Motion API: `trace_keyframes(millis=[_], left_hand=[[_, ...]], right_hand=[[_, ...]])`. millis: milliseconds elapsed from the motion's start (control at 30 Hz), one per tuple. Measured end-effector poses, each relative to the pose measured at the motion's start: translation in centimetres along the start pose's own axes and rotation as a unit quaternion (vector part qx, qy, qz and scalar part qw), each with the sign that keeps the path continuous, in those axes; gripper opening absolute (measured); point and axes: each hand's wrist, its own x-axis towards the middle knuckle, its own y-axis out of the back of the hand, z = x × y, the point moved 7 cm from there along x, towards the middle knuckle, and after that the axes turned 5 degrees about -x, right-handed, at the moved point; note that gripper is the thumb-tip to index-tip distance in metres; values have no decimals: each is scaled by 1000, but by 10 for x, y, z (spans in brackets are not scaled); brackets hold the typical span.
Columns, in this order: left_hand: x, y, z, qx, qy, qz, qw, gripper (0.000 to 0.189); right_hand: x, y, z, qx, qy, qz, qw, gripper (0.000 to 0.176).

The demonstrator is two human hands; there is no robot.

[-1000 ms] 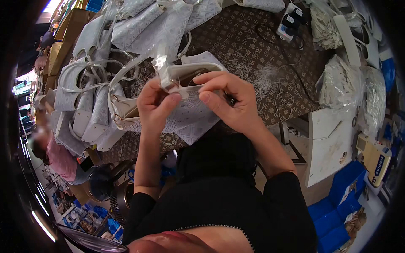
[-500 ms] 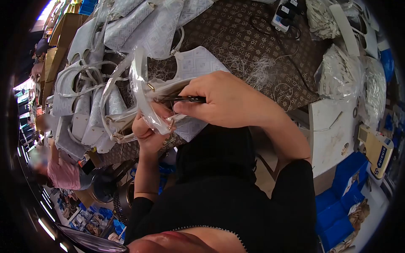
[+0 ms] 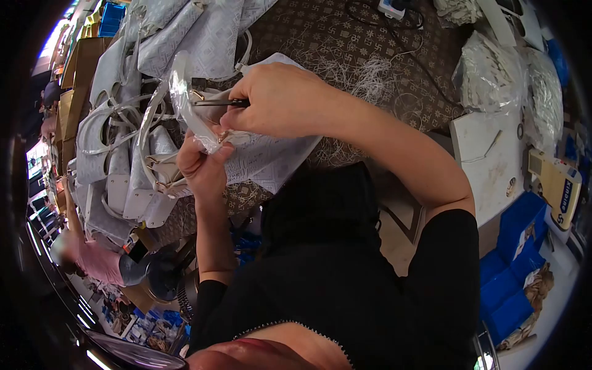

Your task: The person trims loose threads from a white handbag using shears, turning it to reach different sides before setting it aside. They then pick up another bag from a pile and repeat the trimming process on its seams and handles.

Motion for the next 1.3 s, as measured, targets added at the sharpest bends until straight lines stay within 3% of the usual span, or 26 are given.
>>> trace_keyframes(millis=[467,600,633,667,700,733,800,833,867,967,1067,1167,1233,1300], left_hand=[[0,7,-7,59,-3,-14,998,27],[-3,10,2,40,32,41,998,25],[1,3,33,274,-83,-1,958,32],[2,-11,59,487,-193,-43,851,40],[8,-9,77,524,-193,-10,830,61],[10,-5,82,520,-191,-8,832,61],[13,2,59,669,-37,-101,736,74],[10,8,40,711,36,-141,688,62],[9,13,32,709,35,-140,691,62],[13,24,16,717,65,-169,674,37],[20,48,39,721,113,-127,672,35],[27,60,98,747,90,-40,657,31],[26,54,136,752,-23,47,657,27],[17,27,131,800,-41,40,598,18]], right_hand=[[-3,0,6,60,-35,80,994,28],[-4,-3,16,130,25,112,985,29],[-8,2,19,186,43,153,970,31],[-12,9,22,241,62,194,949,33],[-15,12,19,238,60,195,950,33],[-19,15,16,245,47,194,949,34],[-20,13,15,248,35,190,949,35],[-17,11,22,328,35,204,922,35],[-16,9,29,407,33,218,887,35],[-24,20,46,450,51,270,850,34],[-49,39,64,441,34,334,832,33],[-89,62,89,411,17,425,806,31],[-105,66,110,444,-5,464,766,31],[-112,69,125,461,-5,487,742,30]])
